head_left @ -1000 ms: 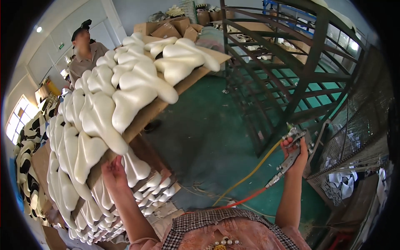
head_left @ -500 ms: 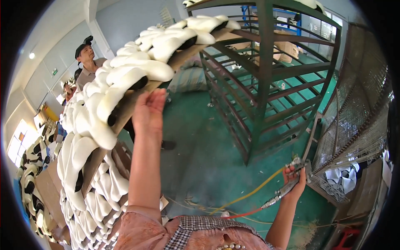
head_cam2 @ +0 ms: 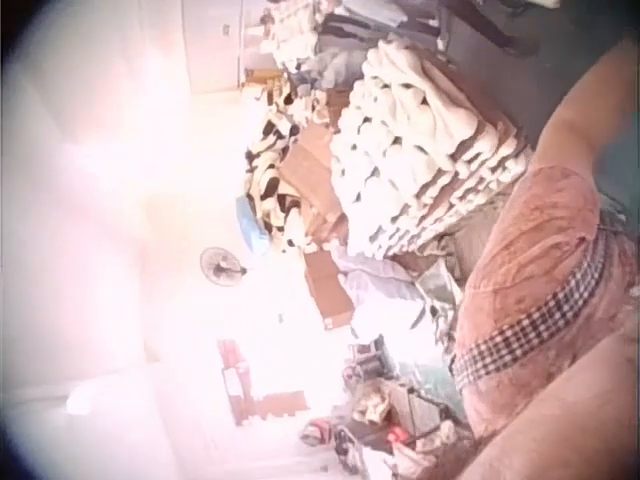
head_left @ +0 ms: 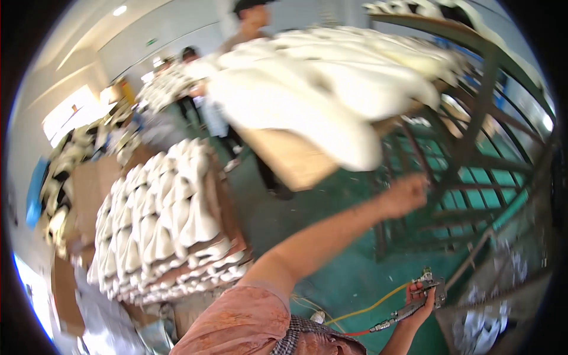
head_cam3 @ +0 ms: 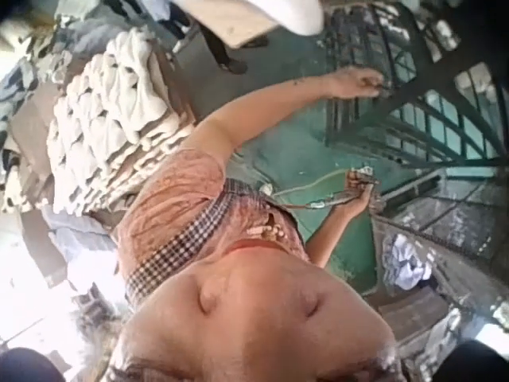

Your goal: Apply spray coating or adhesive to layers of bicycle seats in a factory setting.

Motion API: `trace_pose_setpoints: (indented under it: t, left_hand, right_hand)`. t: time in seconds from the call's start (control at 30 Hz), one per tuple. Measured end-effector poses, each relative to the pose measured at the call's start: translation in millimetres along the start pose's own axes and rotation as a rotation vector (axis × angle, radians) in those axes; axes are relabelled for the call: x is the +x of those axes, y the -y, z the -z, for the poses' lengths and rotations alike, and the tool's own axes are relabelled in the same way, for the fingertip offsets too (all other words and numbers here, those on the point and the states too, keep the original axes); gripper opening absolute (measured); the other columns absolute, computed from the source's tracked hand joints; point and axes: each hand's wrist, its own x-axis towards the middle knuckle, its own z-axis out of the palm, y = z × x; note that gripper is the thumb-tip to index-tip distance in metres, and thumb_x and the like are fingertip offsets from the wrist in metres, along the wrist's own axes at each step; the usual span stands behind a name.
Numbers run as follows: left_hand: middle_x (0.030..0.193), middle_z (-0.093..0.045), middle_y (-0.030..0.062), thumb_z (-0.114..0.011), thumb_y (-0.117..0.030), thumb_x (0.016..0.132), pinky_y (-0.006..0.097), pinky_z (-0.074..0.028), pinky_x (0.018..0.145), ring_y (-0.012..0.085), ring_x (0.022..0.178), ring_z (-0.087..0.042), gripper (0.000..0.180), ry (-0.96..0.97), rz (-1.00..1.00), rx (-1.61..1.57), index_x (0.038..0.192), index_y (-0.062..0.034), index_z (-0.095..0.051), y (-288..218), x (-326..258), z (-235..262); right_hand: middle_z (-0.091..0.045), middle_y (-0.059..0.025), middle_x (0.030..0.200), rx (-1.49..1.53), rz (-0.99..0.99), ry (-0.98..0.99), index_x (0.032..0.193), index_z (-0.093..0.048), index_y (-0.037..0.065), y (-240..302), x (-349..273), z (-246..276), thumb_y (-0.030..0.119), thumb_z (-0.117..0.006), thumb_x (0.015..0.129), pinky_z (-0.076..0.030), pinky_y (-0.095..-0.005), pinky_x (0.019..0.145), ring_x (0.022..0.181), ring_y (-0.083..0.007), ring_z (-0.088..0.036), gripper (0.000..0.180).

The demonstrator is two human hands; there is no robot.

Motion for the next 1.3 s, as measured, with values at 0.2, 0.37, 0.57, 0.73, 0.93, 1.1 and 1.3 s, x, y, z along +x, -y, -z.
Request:
trace_pose_setpoints:
  t: [0.2, 0.37, 0.57, 0.73, 0.93, 1.1, 1.3]
  left_hand:
    - [0.131, -0.044, 0.0136, -0.015, -0.060, 0.090, 0.037, -0.030, 0.102, 0.0223, 0.122, -0.040, 0.074, 0.109, 0.696, -0.486, 0.133, -0.0030, -0.036, 8.0, -277.6, 31.9]
    - [0.121, -0.052, 0.0117, -0.012, -0.060, 0.090, 0.035, -0.035, 0.096, 0.0216, 0.110, -0.050, 0.076, 0.041, 0.763, -0.848, 0.124, -0.0008, -0.046, -29.5, -521.9, 41.8]
    - [0.077, -0.063, 0.0041, -0.019, -0.055, 0.092, 0.030, -0.045, 0.075, 0.0147, 0.074, -0.057, 0.068, -0.432, 1.098, -0.477, 0.102, -0.0040, -0.063, -134.0, -821.0, 21.6]
    - [0.058, -0.056, 0.0092, -0.026, -0.045, 0.093, 0.033, -0.043, 0.055, 0.0168, 0.055, -0.053, 0.056, -0.830, 1.337, 0.091, 0.093, -0.0048, -0.066, -226.3, -944.8, 20.8]
    - [0.065, -0.060, 0.0211, -0.045, -0.045, 0.085, 0.041, -0.046, 0.063, 0.0345, 0.069, -0.062, 0.049, -1.149, 1.733, 0.458, 0.076, -0.0029, -0.067, -303.1, -1010.4, 80.4]
    - [0.060, -0.060, 0.0176, -0.050, -0.038, 0.084, 0.037, -0.045, 0.057, 0.0267, 0.059, -0.062, 0.040, -1.292, 1.725, 0.437, 0.077, -0.0023, -0.067, -354.0, -1043.3, 138.0]
    - [0.053, -0.058, 0.0081, -0.054, -0.029, 0.082, 0.028, -0.044, 0.043, 0.0131, 0.042, -0.054, 0.032, -1.134, 1.911, 0.186, 0.080, 0.0005, -0.067, -396.3, -1048.2, 217.2]
  right_hand:
    - [-0.059, -0.0099, 0.088, -0.022, -0.237, 0.751, 0.101, -0.054, 0.002, -68.1, -93.6, -133.0, 0.038, -0.043, 0.090, -0.049, -0.0382, 0.076, 0.074, -0.0211, -0.059, 0.040]
    - [-0.059, -0.0107, 0.089, 0.153, -0.284, 1.112, 0.094, -0.054, 0.002, -104.2, -247.8, -223.8, 0.039, -0.038, 0.091, -0.046, -0.0402, 0.078, 0.076, -0.0200, -0.058, 0.040]
    - [-0.060, -0.0123, 0.092, 0.360, -0.292, 1.082, 0.105, -0.051, 0.000, -110.5, -374.0, -257.0, 0.032, -0.040, 0.093, -0.048, -0.0358, 0.080, 0.077, -0.0189, -0.060, 0.036]
    - [-0.061, -0.0101, 0.088, 0.192, -0.321, 1.137, 0.103, -0.052, 0.000, -144.8, -456.6, -241.6, 0.034, -0.040, 0.092, -0.048, -0.0372, 0.079, 0.076, -0.0190, -0.059, 0.037]
    - [-0.058, -0.0104, 0.089, 0.084, -0.307, 1.264, 0.091, -0.055, -0.001, -191.6, -525.4, -246.8, 0.038, -0.034, 0.091, -0.045, -0.0410, 0.078, 0.076, -0.0217, -0.056, 0.044]
    - [-0.054, -0.0099, 0.094, 0.115, -0.367, 1.537, 0.089, -0.055, -0.003, -235.5, -576.8, -280.2, 0.043, -0.032, 0.091, -0.045, -0.0422, 0.078, 0.079, -0.0226, -0.054, 0.052]
    - [-0.057, -0.0160, 0.094, -0.132, -0.745, 1.565, 0.105, -0.049, -0.003, -342.1, -587.4, -307.6, 0.049, -0.048, 0.082, -0.047, -0.0484, 0.081, 0.092, -0.0299, -0.058, 0.057]
